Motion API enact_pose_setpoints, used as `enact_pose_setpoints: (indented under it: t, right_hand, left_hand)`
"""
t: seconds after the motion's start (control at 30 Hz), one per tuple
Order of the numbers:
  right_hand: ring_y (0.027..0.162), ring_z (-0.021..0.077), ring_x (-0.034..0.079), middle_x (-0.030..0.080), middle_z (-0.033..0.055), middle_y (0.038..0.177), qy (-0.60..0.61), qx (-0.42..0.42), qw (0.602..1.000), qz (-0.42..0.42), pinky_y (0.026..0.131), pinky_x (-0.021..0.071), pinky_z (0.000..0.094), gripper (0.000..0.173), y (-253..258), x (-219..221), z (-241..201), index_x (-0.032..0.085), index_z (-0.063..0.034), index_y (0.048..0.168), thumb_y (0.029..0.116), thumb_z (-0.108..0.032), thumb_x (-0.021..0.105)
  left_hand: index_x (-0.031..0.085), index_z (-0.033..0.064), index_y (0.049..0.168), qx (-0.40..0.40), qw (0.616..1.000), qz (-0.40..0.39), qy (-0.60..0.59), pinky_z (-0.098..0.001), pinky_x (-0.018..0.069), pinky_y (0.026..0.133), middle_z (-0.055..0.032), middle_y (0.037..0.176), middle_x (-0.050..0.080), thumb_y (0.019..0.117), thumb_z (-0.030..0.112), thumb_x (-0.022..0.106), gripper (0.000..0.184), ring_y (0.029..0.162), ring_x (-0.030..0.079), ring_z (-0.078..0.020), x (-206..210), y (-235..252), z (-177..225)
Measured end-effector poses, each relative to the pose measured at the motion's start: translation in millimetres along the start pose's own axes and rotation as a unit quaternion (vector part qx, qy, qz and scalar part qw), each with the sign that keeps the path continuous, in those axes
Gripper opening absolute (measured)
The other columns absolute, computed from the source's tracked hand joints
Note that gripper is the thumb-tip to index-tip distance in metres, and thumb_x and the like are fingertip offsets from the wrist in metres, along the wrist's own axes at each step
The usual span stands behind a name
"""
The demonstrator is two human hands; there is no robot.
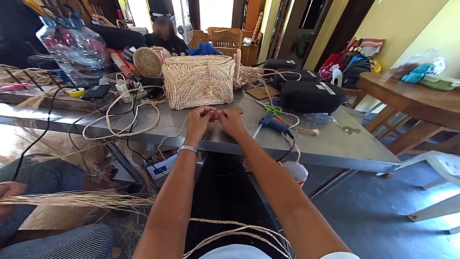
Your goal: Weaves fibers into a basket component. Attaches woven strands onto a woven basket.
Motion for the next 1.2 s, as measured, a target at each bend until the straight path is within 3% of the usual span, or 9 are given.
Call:
enact_pose_setpoints:
  t: [0.17, 0.4, 0.5, 0.6, 0.67, 0.73, 0.8, 0.93, 1.2]
  right_hand:
    - [0.069, 0.0211, 0.059, 0.064, 0.0100, 0.075, 0.007, -0.019, 1.000, -0.011, 0.070, 0.0508, 0.0442, 0.042, 1, 2, 1, 0.072, 0.0006, 0.091, 0.1106, -0.025, 0.046]
    - [0.081, 0.0232, 0.066, 0.071, 0.0114, 0.085, -0.024, -0.026, 0.999, -0.029, 0.080, 0.0531, 0.0464, 0.041, -3, 3, -4, 0.074, -0.0011, 0.094, 0.1110, -0.025, 0.046]
    - [0.093, 0.0283, 0.070, 0.073, 0.0158, 0.097, -0.053, -0.005, 0.999, -0.006, 0.088, 0.0556, 0.0496, 0.033, -5, 4, -7, 0.073, 0.0009, 0.105, 0.1080, -0.026, 0.053]
    - [0.111, 0.0366, 0.066, 0.063, 0.0250, 0.122, -0.052, 0.011, 0.997, 0.054, 0.096, 0.0549, 0.0512, 0.038, -8, 2, -9, 0.060, 0.0042, 0.126, 0.1011, -0.023, 0.065]
    - [0.114, 0.0366, 0.065, 0.060, 0.0248, 0.131, -0.038, -0.011, 0.996, 0.077, 0.094, 0.0565, 0.0494, 0.047, -6, 1, -8, 0.054, 0.0034, 0.135, 0.0966, -0.019, 0.070]
    - [0.101, 0.0298, 0.070, 0.065, 0.0199, 0.131, -0.016, -0.060, 0.997, 0.053, 0.082, 0.0597, 0.0441, 0.047, -4, 5, -5, 0.053, 0.0010, 0.138, 0.0952, -0.012, 0.070]
    - [0.089, 0.0259, 0.073, 0.071, 0.0169, 0.120, -0.007, -0.072, 0.997, 0.016, 0.078, 0.0607, 0.0429, 0.043, -3, 9, -5, 0.055, -0.0007, 0.136, 0.0954, -0.007, 0.067]
    - [0.085, 0.0236, 0.073, 0.074, 0.0148, 0.098, -0.018, -0.061, 0.998, 0.024, 0.081, 0.0602, 0.0408, 0.028, -5, 7, -7, 0.063, -0.0009, 0.125, 0.0980, -0.010, 0.067]
    - [0.092, 0.0264, 0.071, 0.073, 0.0146, 0.101, -0.064, -0.089, 0.991, 0.078, 0.087, 0.0583, 0.0453, 0.016, -8, 5, -10, 0.074, -0.0015, 0.104, 0.0988, -0.015, 0.067]
  left_hand:
    - [0.072, -0.0015, 0.110, -0.011, 0.996, -0.002, -0.086, -0.0338, 0.0631, 0.084, -0.0098, 0.096, 0.075, 0.0988, 0.008, 0.067, 0.016, 0.083, 0.075, -0.0163, 0, 8, -7]
    - [0.072, 0.0003, 0.107, -0.003, 0.998, 0.020, -0.052, -0.0333, 0.0620, 0.084, -0.0085, 0.096, 0.075, 0.0978, 0.008, 0.067, 0.013, 0.084, 0.073, -0.0148, -1, 7, -10]
    - [0.072, 0.0021, 0.106, 0.006, 0.999, 0.053, -0.004, -0.0325, 0.0605, 0.083, -0.0070, 0.094, 0.073, 0.0983, 0.009, 0.065, 0.012, 0.083, 0.072, -0.0129, -4, 7, -10]
    - [0.072, 0.0027, 0.105, 0.006, 0.998, 0.059, 0.027, -0.0330, 0.0596, 0.081, -0.0072, 0.093, 0.072, 0.0971, 0.008, 0.063, 0.013, 0.082, 0.070, -0.0131, -4, 7, -10]
    - [0.073, 0.0038, 0.105, -0.001, 0.997, 0.049, 0.052, -0.0334, 0.0591, 0.081, -0.0069, 0.093, 0.072, 0.0970, 0.009, 0.064, 0.013, 0.082, 0.070, -0.0132, -2, 6, -8]
    - [0.073, 0.0052, 0.105, -0.001, 0.997, 0.038, 0.068, -0.0343, 0.0578, 0.081, -0.0063, 0.093, 0.072, 0.0967, 0.010, 0.064, 0.013, 0.082, 0.069, -0.0134, -2, 6, -6]
    - [0.073, 0.0069, 0.104, 0.011, 0.996, 0.031, 0.079, -0.0348, 0.0576, 0.080, -0.0055, 0.092, 0.072, 0.0962, 0.011, 0.063, 0.013, 0.082, 0.069, -0.0131, -3, 7, -7]
    - [0.074, 0.0076, 0.104, 0.018, 0.995, 0.024, 0.093, -0.0353, 0.0564, 0.078, -0.0051, 0.091, 0.071, 0.0959, 0.012, 0.063, 0.013, 0.081, 0.067, -0.0132, -2, 7, -6]
    - [0.072, 0.0053, 0.108, 0.023, 0.990, 0.030, 0.137, -0.0394, 0.0566, 0.085, -0.0086, 0.096, 0.072, 0.0961, 0.011, 0.065, 0.015, 0.088, 0.069, -0.0173, -1, 3, 0]
Point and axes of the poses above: each hand's wrist, its own y-axis towards the middle knuckle, its own x-axis out of the palm, z = x × y, the point moved 2 cm from there along y, towards the middle knuckle
